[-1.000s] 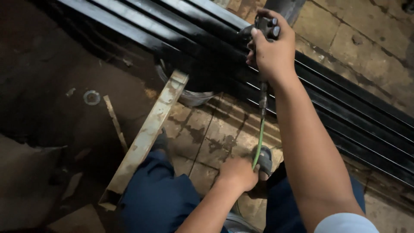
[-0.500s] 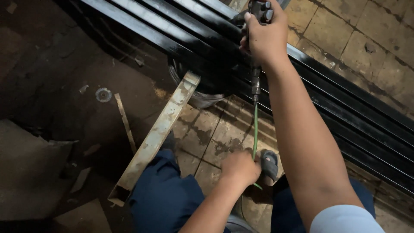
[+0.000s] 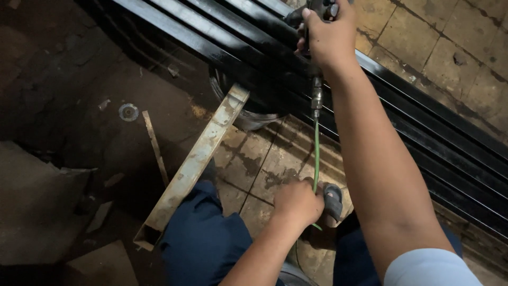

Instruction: Spray painting a set of metal bars with black paint on a workshop floor.

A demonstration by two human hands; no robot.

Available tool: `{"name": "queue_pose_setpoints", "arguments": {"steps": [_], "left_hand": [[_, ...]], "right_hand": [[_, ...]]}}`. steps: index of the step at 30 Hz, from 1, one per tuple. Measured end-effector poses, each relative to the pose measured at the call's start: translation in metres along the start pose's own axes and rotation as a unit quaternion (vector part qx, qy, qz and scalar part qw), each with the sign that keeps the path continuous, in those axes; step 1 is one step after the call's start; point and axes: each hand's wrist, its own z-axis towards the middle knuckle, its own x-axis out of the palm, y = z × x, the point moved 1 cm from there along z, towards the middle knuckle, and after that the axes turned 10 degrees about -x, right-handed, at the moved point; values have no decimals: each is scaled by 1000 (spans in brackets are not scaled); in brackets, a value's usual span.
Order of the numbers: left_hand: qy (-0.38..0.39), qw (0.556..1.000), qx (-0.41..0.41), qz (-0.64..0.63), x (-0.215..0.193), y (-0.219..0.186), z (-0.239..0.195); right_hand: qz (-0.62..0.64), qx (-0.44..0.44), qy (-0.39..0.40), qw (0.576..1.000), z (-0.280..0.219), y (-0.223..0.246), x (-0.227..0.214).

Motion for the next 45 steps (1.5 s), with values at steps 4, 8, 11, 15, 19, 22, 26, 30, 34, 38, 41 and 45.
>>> {"name": "queue_pose_setpoints", "arguments": {"steps": [4, 8, 11, 15, 19, 22, 26, 30, 34, 38, 41, 45], "left_hand": [[9, 1000, 8, -10, -2, -1, -4], [1, 999, 28, 15, 5, 2, 1], [4, 999, 30, 17, 6, 2, 2], [5, 1000, 25, 8, 4, 1, -1], [2, 1000, 23, -4, 0, 0, -1], [10, 1000, 13, -10, 4, 1, 4], [-23, 999, 17, -34, 7, 4, 9], [-27, 999, 18, -16, 3, 3, 6], [-31, 999, 22, -37, -1, 2, 4], [-24, 998, 17, -60, -4, 2, 1], [-18, 998, 16, -59, -5, 1, -2], [-3, 999, 14, -45, -8, -1, -4]], "right_hand": [[5, 28, -11, 1000, -2, 1, -6], [-67, 31, -5, 997, -10, 8, -15], [-119, 31, -8, 992, -13, 15, -20], [-111, 27, -5, 993, -10, 14, -19], [-77, 18, 1, 997, -6, 15, -8], [-78, 24, -25, 996, -2, 11, -1], [-49, 5, -33, 998, 12, -6, 6], [70, 2, -39, 997, 11, -2, 8], [99, -22, 0, 995, 3, 18, 6], [24, 17, -41, 999, 10, 0, 6], [7, 29, -47, 998, 12, -7, 2], [-3, 41, -47, 998, 4, -1, -8]]}}
